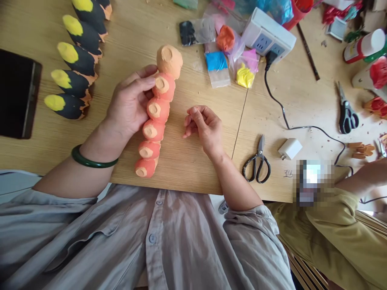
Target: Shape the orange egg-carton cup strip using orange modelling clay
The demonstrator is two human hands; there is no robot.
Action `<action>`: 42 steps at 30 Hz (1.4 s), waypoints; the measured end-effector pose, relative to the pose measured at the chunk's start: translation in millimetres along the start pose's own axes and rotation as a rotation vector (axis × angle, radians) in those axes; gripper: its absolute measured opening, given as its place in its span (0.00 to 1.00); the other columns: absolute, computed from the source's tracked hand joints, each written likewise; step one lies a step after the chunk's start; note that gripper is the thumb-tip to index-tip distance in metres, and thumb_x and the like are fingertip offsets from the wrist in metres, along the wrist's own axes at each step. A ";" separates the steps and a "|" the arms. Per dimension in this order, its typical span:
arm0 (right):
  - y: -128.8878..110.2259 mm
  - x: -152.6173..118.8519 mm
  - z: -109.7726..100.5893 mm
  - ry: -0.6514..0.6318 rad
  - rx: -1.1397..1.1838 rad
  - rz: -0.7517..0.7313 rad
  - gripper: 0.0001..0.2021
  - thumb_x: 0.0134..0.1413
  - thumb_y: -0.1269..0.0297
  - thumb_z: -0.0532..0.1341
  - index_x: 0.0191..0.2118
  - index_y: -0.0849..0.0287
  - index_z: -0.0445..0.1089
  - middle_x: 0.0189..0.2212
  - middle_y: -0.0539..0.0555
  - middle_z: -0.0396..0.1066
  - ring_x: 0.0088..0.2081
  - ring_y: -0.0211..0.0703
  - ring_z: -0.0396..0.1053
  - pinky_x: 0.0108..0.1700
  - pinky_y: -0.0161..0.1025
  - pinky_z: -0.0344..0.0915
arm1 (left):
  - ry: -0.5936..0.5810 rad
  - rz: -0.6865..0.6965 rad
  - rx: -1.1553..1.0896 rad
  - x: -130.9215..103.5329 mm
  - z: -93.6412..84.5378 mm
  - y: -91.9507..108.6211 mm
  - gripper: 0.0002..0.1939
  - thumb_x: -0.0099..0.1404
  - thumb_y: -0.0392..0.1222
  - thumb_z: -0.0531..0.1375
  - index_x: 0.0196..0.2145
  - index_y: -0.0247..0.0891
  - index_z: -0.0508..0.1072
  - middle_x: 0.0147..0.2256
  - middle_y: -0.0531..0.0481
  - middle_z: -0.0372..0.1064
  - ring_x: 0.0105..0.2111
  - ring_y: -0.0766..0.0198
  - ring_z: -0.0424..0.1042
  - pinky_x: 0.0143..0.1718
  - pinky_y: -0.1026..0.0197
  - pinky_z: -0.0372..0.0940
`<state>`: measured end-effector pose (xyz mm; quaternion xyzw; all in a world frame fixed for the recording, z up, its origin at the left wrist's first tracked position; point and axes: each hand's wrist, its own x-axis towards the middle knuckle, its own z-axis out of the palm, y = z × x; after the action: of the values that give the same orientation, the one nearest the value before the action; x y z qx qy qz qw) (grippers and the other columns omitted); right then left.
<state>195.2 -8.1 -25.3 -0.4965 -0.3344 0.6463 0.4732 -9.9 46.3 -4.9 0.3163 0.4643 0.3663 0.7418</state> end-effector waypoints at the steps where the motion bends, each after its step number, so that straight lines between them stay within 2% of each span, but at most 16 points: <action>1: 0.4 0.4 0.4 0.002 0.006 -0.004 0.27 0.66 0.35 0.80 0.43 0.52 0.73 0.31 0.45 0.75 0.26 0.35 0.72 0.30 0.35 0.77 | 0.047 0.027 0.003 -0.2 0.4 -1.7 0.57 0.50 0.69 0.83 0.76 0.72 0.74 0.55 0.50 0.88 0.81 0.25 0.62 0.58 0.37 0.72; 3: 1.2 1.1 1.2 0.009 0.004 -0.005 0.26 0.66 0.38 0.81 0.45 0.51 0.74 0.32 0.45 0.76 0.28 0.36 0.73 0.32 0.36 0.78 | 0.122 0.093 0.000 -1.3 2.3 -5.5 0.65 0.47 0.68 0.85 0.80 0.73 0.68 0.56 0.51 0.87 0.82 0.26 0.60 0.60 0.37 0.70; 7: 3.0 0.8 2.9 0.026 -0.063 -0.042 0.24 0.67 0.40 0.81 0.48 0.50 0.75 0.33 0.44 0.77 0.28 0.36 0.74 0.34 0.37 0.80 | 0.111 0.110 0.026 -2.9 7.0 -11.7 0.74 0.43 0.67 0.87 0.83 0.72 0.62 0.55 0.51 0.86 0.82 0.26 0.58 0.63 0.37 0.68; 9: 4.5 1.0 3.1 0.007 -0.080 -0.100 0.24 0.67 0.39 0.81 0.47 0.51 0.75 0.33 0.44 0.79 0.27 0.35 0.74 0.34 0.37 0.80 | 0.157 0.153 0.083 -1.2 7.8 -14.5 0.70 0.43 0.68 0.87 0.81 0.74 0.66 0.51 0.50 0.86 0.81 0.24 0.60 0.60 0.38 0.70; 12: 8.9 3.4 1.0 -0.039 -0.126 -0.145 0.22 0.73 0.39 0.76 0.46 0.54 0.76 0.35 0.45 0.81 0.27 0.31 0.75 0.37 0.35 0.78 | 0.215 0.320 0.285 7.2 4.0 -20.5 0.58 0.49 0.73 0.83 0.76 0.71 0.74 0.50 0.50 0.86 0.76 0.27 0.68 0.59 0.40 0.71; 15: 16.8 9.1 -3.5 -0.053 -0.126 -0.199 0.25 0.72 0.35 0.76 0.50 0.53 0.78 0.40 0.47 0.83 0.31 0.33 0.77 0.39 0.36 0.81 | 0.226 0.499 0.698 22.0 -7.0 -27.5 0.48 0.63 0.77 0.75 0.75 0.61 0.76 0.59 0.50 0.83 0.65 0.38 0.77 0.63 0.41 0.70; 17: 23.0 13.9 -6.7 -0.060 -0.102 -0.231 0.28 0.67 0.33 0.79 0.55 0.49 0.77 0.41 0.47 0.82 0.33 0.37 0.77 0.38 0.38 0.83 | 0.267 0.526 0.982 32.9 -15.8 -32.3 0.41 0.75 0.74 0.68 0.78 0.58 0.72 0.64 0.49 0.81 0.67 0.42 0.75 0.68 0.40 0.66; 19: 28.1 18.2 -8.5 -0.051 -0.101 -0.258 0.30 0.64 0.32 0.80 0.56 0.48 0.75 0.39 0.46 0.80 0.32 0.38 0.75 0.34 0.37 0.82 | 0.361 0.531 1.123 42.8 -22.8 -38.4 0.39 0.81 0.71 0.64 0.78 0.50 0.71 0.67 0.46 0.80 0.68 0.45 0.74 0.72 0.40 0.62; 21: 30.6 20.8 -7.8 -0.037 -0.129 -0.272 0.32 0.61 0.29 0.80 0.53 0.49 0.76 0.38 0.47 0.78 0.32 0.37 0.74 0.32 0.36 0.80 | 0.452 0.555 1.123 50.4 -27.3 -46.0 0.41 0.83 0.71 0.61 0.80 0.44 0.68 0.70 0.43 0.78 0.69 0.47 0.73 0.72 0.41 0.61; 23: 30.1 21.0 -4.3 -0.012 -0.142 -0.279 0.34 0.57 0.26 0.80 0.50 0.50 0.77 0.36 0.46 0.76 0.31 0.36 0.72 0.30 0.35 0.78 | 0.465 0.619 1.081 54.7 -29.7 -53.7 0.42 0.84 0.74 0.58 0.78 0.40 0.71 0.71 0.41 0.78 0.68 0.49 0.73 0.71 0.43 0.61; 26: 26.4 17.7 3.5 0.045 -0.122 -0.284 0.34 0.56 0.24 0.80 0.43 0.52 0.78 0.29 0.43 0.71 0.25 0.34 0.65 0.25 0.33 0.73 | 0.468 0.802 1.028 53.2 -30.9 -59.3 0.44 0.85 0.80 0.55 0.73 0.38 0.77 0.58 0.42 0.85 0.62 0.51 0.77 0.67 0.46 0.64; 28: 24.4 15.3 7.8 0.065 -0.109 -0.270 0.34 0.57 0.23 0.78 0.39 0.53 0.78 0.26 0.43 0.68 0.23 0.33 0.61 0.21 0.33 0.69 | 0.478 0.866 1.074 47.9 -31.2 -57.1 0.44 0.85 0.80 0.55 0.70 0.38 0.80 0.54 0.43 0.86 0.57 0.51 0.80 0.61 0.49 0.69; 32: 23.2 16.1 8.7 0.096 -0.069 -0.270 0.35 0.50 0.27 0.83 0.41 0.54 0.79 0.27 0.43 0.72 0.24 0.33 0.65 0.25 0.34 0.75 | 0.473 0.841 1.209 37.9 -32.5 -45.9 0.34 0.87 0.71 0.57 0.64 0.39 0.85 0.47 0.38 0.89 0.47 0.45 0.86 0.49 0.49 0.75; 35: 19.4 20.4 6.1 0.103 0.019 -0.248 0.35 0.43 0.32 0.88 0.43 0.54 0.81 0.29 0.43 0.74 0.28 0.35 0.70 0.29 0.35 0.80 | 0.497 0.973 1.140 36.3 -33.9 -37.3 0.30 0.87 0.65 0.58 0.63 0.38 0.86 0.53 0.35 0.88 0.54 0.41 0.86 0.57 0.45 0.77; 38: 10.5 21.8 5.7 0.094 0.074 -0.196 0.35 0.36 0.37 0.91 0.42 0.55 0.82 0.30 0.44 0.76 0.30 0.36 0.72 0.31 0.36 0.81 | 0.414 1.150 0.963 34.6 -31.9 -29.9 0.26 0.90 0.60 0.58 0.64 0.40 0.86 0.57 0.40 0.87 0.57 0.47 0.85 0.62 0.45 0.78; 42: -3.5 17.5 9.9 0.001 0.018 -0.124 0.32 0.45 0.34 0.88 0.39 0.57 0.82 0.27 0.43 0.72 0.25 0.33 0.66 0.27 0.35 0.77 | 0.236 1.250 0.862 27.2 -22.0 -25.5 0.20 0.91 0.57 0.61 0.56 0.44 0.89 0.51 0.48 0.89 0.53 0.53 0.85 0.60 0.47 0.78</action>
<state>185.7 9.9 -25.0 -0.4706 -0.3585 0.6185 0.5171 -15.6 58.4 -46.1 0.7400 0.3771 0.5354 0.1536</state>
